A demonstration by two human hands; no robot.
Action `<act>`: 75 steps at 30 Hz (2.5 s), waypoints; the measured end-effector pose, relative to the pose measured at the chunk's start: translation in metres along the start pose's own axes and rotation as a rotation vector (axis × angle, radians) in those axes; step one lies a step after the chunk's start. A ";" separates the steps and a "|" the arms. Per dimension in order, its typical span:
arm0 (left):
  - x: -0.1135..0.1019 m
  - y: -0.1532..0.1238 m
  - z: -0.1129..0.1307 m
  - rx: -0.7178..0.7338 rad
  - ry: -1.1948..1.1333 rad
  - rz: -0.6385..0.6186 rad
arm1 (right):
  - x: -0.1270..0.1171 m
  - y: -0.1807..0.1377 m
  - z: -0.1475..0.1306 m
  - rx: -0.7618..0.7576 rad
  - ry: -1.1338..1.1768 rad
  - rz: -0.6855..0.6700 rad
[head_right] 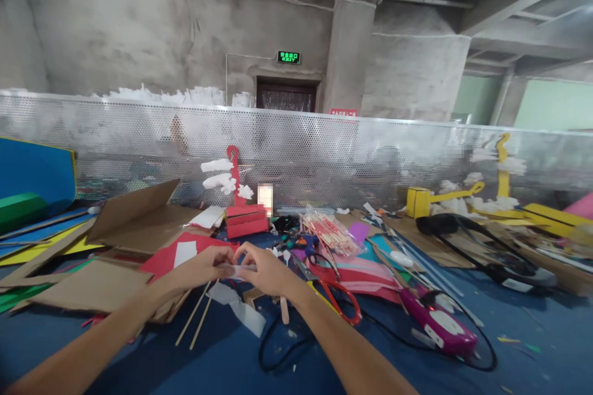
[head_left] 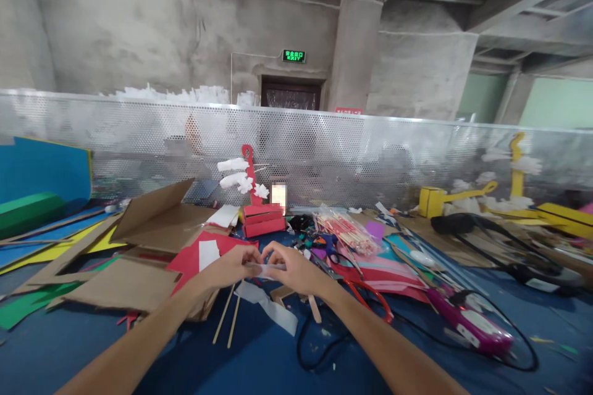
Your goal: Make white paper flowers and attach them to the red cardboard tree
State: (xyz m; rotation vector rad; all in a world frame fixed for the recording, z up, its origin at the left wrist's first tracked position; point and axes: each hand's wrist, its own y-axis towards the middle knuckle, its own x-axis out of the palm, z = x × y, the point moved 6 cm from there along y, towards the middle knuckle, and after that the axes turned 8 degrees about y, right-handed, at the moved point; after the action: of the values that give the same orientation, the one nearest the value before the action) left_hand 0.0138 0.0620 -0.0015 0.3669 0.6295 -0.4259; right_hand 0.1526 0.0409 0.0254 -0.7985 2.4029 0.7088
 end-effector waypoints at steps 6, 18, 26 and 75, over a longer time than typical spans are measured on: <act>0.004 -0.002 0.002 -0.027 0.054 -0.035 | -0.002 0.002 0.006 -0.015 -0.017 0.035; 0.004 0.001 -0.001 -0.031 -0.046 -0.015 | 0.001 -0.001 -0.004 -0.116 -0.301 -0.035; 0.004 0.001 0.003 -0.069 -0.121 -0.070 | 0.004 -0.001 -0.007 -0.201 -0.496 -0.073; 0.013 -0.006 0.021 0.069 -0.226 -0.159 | -0.021 0.004 -0.007 -0.155 0.040 0.135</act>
State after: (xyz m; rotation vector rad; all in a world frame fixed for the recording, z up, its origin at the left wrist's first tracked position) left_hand 0.0305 0.0436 0.0053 0.3295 0.4253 -0.6327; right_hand 0.1629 0.0475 0.0446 -0.7222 2.4785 0.9507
